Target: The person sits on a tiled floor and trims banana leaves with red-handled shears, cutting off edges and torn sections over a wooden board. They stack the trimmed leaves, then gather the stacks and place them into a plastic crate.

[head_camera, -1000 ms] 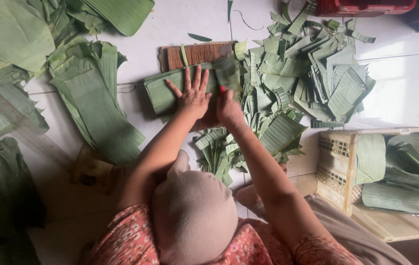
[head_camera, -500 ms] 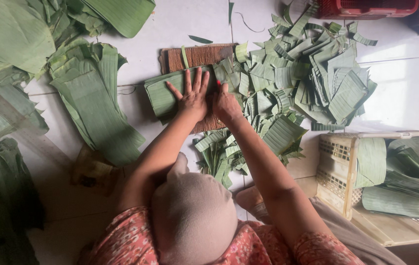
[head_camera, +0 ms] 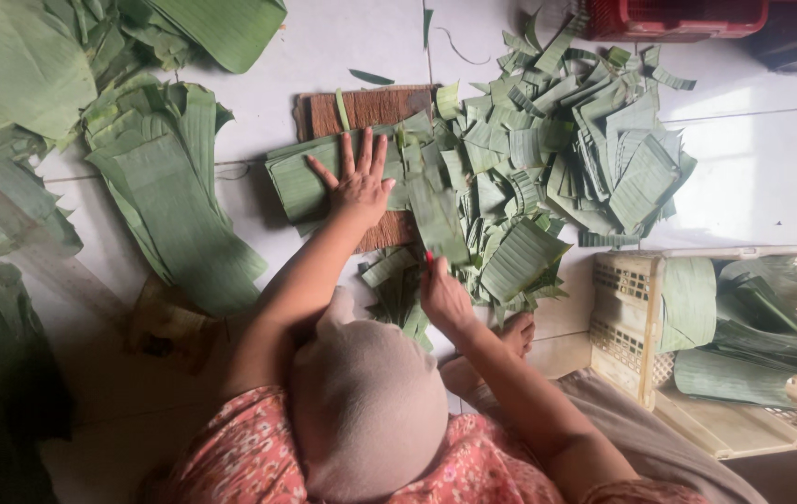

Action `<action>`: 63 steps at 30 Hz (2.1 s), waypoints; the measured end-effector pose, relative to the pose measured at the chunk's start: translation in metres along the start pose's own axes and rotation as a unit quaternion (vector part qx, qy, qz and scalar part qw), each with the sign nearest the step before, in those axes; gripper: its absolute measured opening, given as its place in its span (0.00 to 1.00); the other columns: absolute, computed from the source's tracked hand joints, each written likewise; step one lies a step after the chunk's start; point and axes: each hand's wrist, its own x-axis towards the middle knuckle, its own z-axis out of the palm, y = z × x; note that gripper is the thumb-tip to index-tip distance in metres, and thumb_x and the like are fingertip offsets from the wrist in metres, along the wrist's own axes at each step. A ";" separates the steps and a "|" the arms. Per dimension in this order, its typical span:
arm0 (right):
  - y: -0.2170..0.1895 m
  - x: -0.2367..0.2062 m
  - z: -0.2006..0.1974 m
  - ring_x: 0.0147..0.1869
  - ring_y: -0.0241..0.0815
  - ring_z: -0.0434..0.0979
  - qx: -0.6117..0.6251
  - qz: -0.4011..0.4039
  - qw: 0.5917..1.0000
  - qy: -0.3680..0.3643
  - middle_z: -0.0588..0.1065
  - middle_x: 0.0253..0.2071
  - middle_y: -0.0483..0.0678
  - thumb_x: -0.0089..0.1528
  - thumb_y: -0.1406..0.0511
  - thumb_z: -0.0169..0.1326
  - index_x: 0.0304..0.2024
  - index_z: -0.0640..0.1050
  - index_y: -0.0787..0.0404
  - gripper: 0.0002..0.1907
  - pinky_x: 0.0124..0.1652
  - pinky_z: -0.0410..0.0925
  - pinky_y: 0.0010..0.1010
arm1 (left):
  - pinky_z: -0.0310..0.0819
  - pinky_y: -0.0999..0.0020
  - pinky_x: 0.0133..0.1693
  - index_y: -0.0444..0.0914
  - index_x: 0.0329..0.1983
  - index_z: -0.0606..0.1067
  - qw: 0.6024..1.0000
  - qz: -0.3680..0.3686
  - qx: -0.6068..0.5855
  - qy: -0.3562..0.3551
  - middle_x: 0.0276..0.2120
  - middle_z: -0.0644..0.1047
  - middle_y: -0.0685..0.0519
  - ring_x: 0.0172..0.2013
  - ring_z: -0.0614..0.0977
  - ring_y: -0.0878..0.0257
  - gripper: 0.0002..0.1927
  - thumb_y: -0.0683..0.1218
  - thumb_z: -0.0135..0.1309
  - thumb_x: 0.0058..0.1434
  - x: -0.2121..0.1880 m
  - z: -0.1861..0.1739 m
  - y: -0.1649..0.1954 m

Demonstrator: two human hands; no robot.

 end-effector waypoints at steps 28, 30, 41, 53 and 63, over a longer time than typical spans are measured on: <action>-0.008 0.025 -0.012 0.31 0.75 0.75 -0.010 0.003 1.000 0.003 0.74 0.26 0.72 0.69 0.58 0.43 0.50 0.61 0.65 0.17 0.33 0.67 0.65 | 0.18 0.13 0.59 0.49 0.81 0.43 1.000 0.017 -0.015 0.010 0.79 0.37 0.56 0.77 0.36 0.47 0.41 0.61 0.45 0.70 -0.001 0.000 -0.001; 0.003 0.021 -0.009 0.30 0.75 0.75 0.013 0.011 0.999 0.029 0.74 0.26 0.72 0.69 0.58 0.44 0.49 0.61 0.64 0.16 0.31 0.68 0.63 | 0.18 0.15 0.59 0.49 0.81 0.42 1.000 0.017 -0.013 0.010 0.79 0.38 0.56 0.77 0.36 0.47 0.41 0.60 0.44 0.70 -0.001 0.005 -0.002; -0.017 0.100 -0.026 0.39 0.78 0.74 0.087 0.005 0.991 0.099 0.76 0.34 0.72 0.70 0.57 0.44 0.52 0.62 0.61 0.16 0.38 0.65 0.64 | 0.32 0.37 0.70 0.44 0.80 0.50 0.949 0.038 -0.302 0.086 0.77 0.54 0.50 0.76 0.54 0.51 0.40 0.50 0.55 0.68 0.007 0.002 -0.051; 0.008 0.091 -0.038 0.41 0.76 0.75 0.019 0.055 0.993 0.104 0.77 0.36 0.71 0.70 0.53 0.45 0.51 0.63 0.58 0.17 0.41 0.65 0.64 | 0.74 0.51 0.48 0.33 0.66 0.60 0.676 -0.457 -0.578 -0.013 0.59 0.70 0.44 0.55 0.75 0.53 0.49 0.66 0.66 0.53 -0.046 -0.002 -0.141; -0.036 0.081 -0.037 0.70 0.60 0.63 -0.097 -0.158 0.925 0.332 0.66 0.67 0.58 0.60 0.64 0.59 0.59 0.72 0.60 0.25 0.64 0.57 0.55 | 0.74 0.57 0.42 0.26 0.56 0.75 0.710 -0.420 -0.563 0.052 0.51 0.80 0.41 0.46 0.81 0.54 0.42 0.61 0.70 0.50 -0.043 0.000 -0.130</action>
